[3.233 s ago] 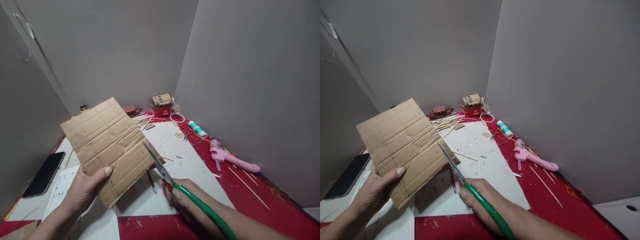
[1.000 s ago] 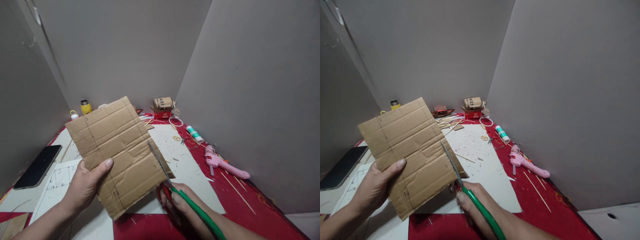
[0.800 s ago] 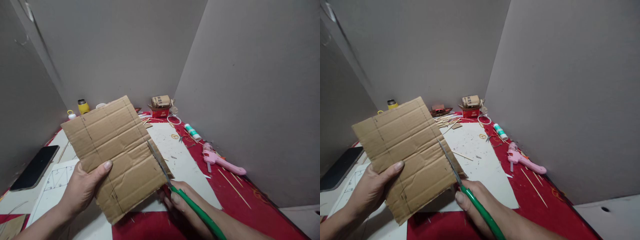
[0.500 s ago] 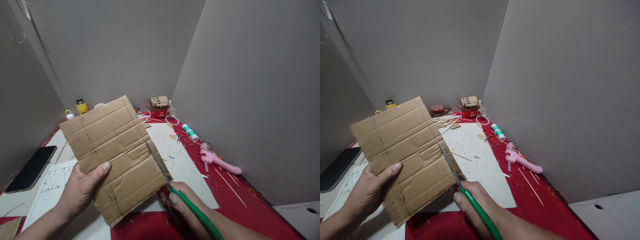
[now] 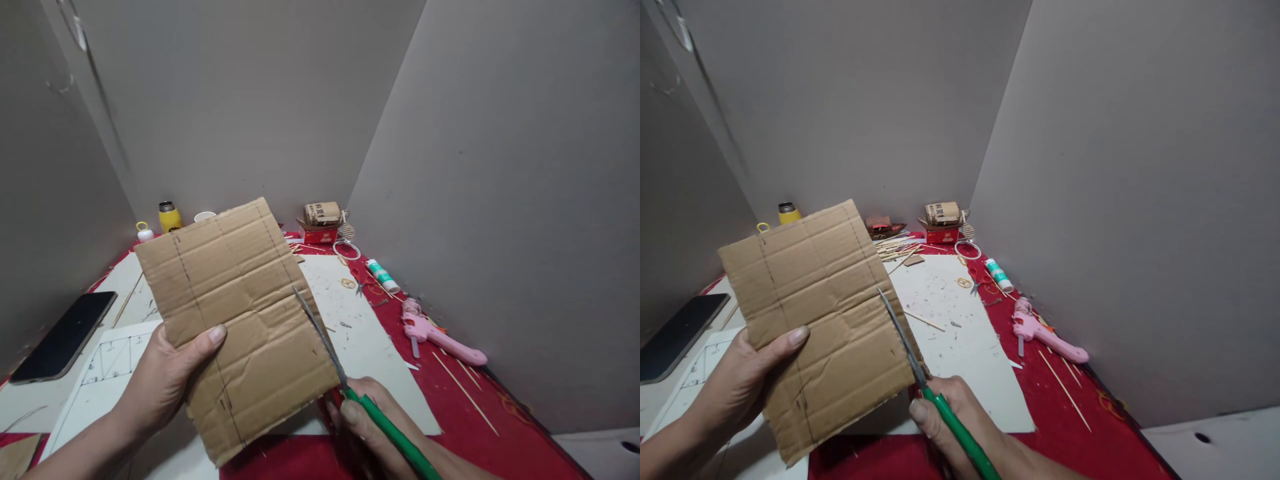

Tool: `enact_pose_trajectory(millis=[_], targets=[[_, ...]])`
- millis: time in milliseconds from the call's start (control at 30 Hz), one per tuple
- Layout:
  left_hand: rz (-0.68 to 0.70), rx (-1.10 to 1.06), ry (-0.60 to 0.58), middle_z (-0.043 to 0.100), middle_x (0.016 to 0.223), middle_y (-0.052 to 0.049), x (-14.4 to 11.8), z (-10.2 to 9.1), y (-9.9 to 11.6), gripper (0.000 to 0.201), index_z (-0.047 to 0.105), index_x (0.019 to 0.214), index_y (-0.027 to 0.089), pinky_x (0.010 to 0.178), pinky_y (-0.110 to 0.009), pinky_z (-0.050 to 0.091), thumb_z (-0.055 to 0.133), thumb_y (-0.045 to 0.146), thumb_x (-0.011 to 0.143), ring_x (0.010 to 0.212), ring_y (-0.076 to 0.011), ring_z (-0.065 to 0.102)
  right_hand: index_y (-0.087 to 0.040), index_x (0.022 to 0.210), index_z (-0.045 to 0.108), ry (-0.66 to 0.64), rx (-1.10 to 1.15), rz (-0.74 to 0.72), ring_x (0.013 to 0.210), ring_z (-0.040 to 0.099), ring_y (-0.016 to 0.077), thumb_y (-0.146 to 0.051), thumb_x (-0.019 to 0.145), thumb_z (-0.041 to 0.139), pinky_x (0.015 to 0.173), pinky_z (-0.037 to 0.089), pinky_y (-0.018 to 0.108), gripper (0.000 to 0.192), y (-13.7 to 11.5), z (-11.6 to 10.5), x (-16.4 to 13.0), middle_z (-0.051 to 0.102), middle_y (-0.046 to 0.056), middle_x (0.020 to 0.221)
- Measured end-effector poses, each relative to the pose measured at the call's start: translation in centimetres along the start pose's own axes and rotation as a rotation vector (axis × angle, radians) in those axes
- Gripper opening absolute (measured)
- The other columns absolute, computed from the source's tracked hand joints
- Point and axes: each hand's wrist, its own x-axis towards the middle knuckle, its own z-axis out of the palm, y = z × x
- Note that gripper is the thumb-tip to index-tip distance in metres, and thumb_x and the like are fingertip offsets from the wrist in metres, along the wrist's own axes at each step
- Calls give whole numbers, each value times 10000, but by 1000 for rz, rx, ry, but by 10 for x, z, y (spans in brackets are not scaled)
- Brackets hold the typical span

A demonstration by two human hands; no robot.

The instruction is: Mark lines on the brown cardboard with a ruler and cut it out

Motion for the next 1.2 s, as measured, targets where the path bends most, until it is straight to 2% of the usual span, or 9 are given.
enact_pose_trajectory(millis=[133, 233, 400, 467, 533, 667, 800, 1033, 1200], targets=[[-48, -51, 24, 750, 1200, -87, -2, 5, 9, 726, 624, 1339, 227, 911, -442, 599, 849, 436, 681, 1101, -357, 699, -201, 694, 471, -9, 23, -30, 364, 331, 78, -773, 911, 355, 354, 206, 220, 623, 5, -1, 4, 374, -53, 435], [-18, -20, 1, 752, 1194, -84, -2, 6, 11, 714, 616, 1354, 236, 932, -426, 588, 843, 431, 705, 1078, -338, 712, -198, 699, 485, -25, -2, -77, 410, 355, 92, -774, 916, 328, 391, 276, 223, 635, 5, -4, 8, 399, -37, 470], [62, 102, -80, 766, 1151, -98, -1, 1, -1, 693, 621, 1362, 230, 1024, -435, 531, 828, 439, 735, 1124, -334, 692, -183, 781, 584, -85, -110, -143, 642, 475, 161, -681, 970, 316, 646, 464, 276, 597, -20, -8, 12, 484, 3, 616], [80, 138, -93, 744, 1210, -99, -1, -3, -6, 682, 613, 1371, 243, 1018, -439, 535, 812, 451, 752, 1168, -338, 668, -181, 776, 590, -52, -95, -156, 744, 522, 186, -678, 970, 325, 735, 480, 298, 595, -29, -8, 11, 544, 30, 700], [79, 154, -117, 719, 1263, -98, -1, -7, -10, 667, 601, 1382, 253, 1018, -441, 535, 794, 451, 774, 1201, -337, 648, -182, 750, 567, -38, -73, -159, 783, 538, 192, -685, 968, 327, 759, 481, 298, 599, -31, -8, 11, 548, 35, 720], [60, 162, -149, 701, 1297, -98, 1, -11, -11, 637, 603, 1380, 253, 1030, -447, 526, 777, 439, 796, 1211, -335, 641, -208, 678, 447, -80, -48, -147, 610, 455, 142, -763, 929, 314, 619, 453, 253, 623, -17, -9, 10, 377, -30, 554], [59, 157, -114, 727, 1247, -98, -1, -4, -5, 625, 644, 1332, 243, 1034, -459, 521, 796, 452, 763, 1196, -346, 650, -198, 729, 471, -48, -6, -101, 467, 354, 95, -810, 903, 271, 429, 306, 216, 667, 2, -6, 6, 406, -35, 534], [43, 102, -31, 781, 1094, -108, -9, 9, 1, 624, 703, 1242, 217, 1062, -494, 488, 842, 459, 683, 1160, -369, 669, -199, 661, 485, 43, 47, -73, 389, 359, 89, -843, 875, 270, 390, 238, 224, 712, 5, 5, 0, 391, -38, 431], [30, 96, -58, 780, 1107, -90, -9, 7, 1, 668, 668, 1300, 237, 1061, -448, 496, 835, 471, 697, 1145, -342, 680, -208, 594, 452, -38, 68, -110, 341, 325, 76, -810, 897, 303, 347, 214, 206, 691, 4, 3, 4, 354, -44, 393]])
